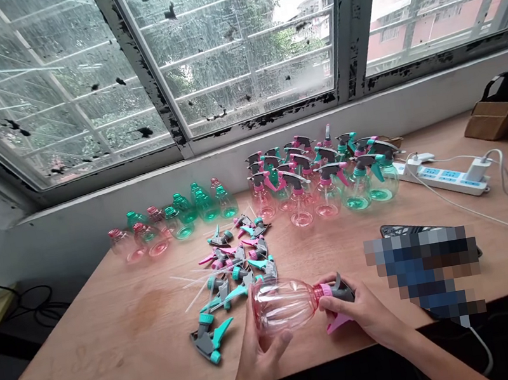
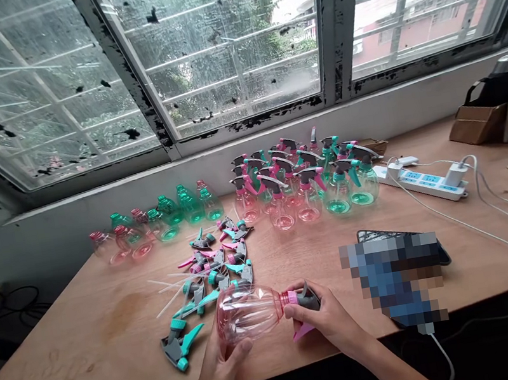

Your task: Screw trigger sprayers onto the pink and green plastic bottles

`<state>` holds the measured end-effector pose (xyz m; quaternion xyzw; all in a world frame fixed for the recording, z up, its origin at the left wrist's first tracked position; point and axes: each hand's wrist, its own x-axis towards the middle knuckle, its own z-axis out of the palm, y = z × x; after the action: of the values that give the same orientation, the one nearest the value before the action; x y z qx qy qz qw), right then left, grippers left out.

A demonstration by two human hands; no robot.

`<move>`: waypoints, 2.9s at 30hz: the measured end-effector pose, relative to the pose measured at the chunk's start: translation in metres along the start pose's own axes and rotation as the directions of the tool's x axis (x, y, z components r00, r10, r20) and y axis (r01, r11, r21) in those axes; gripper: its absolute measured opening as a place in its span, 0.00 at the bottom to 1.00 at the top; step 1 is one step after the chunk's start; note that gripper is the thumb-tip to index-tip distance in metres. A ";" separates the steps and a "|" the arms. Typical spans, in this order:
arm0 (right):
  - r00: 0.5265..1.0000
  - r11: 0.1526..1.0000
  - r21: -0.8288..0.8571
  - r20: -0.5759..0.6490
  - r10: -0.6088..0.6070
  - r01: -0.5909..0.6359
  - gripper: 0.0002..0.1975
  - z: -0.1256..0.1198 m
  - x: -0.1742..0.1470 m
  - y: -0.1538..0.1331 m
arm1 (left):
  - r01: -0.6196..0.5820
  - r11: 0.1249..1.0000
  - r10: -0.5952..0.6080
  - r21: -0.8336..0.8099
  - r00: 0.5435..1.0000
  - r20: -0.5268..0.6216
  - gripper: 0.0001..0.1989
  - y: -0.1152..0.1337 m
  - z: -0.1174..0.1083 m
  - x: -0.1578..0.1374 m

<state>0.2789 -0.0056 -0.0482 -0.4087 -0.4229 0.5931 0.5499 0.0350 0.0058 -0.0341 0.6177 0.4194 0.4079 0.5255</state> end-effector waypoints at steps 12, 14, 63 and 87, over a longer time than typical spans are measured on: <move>1.000 1.000 0.011 -0.007 -0.002 0.002 0.18 0.002 0.001 0.001 | -0.024 1.000 0.024 -0.001 1.000 -0.005 0.47 0.000 0.001 0.000; 1.000 1.000 0.004 -0.010 -0.001 0.001 0.18 0.002 0.000 0.000 | -0.007 1.000 0.007 -0.017 1.000 -0.003 0.45 0.000 0.001 -0.001; 0.997 0.982 -0.186 -0.050 -0.052 0.042 0.16 0.003 -0.003 -0.002 | -0.047 0.999 0.048 0.026 0.999 -0.022 0.44 -0.010 0.000 -0.001; 0.999 0.990 -0.138 0.032 -0.028 0.032 0.13 0.004 -0.001 -0.002 | -0.046 0.999 0.046 0.020 0.999 -0.008 0.45 -0.008 -0.001 -0.002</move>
<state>0.2755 -0.0065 -0.0446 -0.4307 -0.4774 0.5600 0.5225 0.0321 0.0049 -0.0423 0.6307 0.4111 0.4184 0.5082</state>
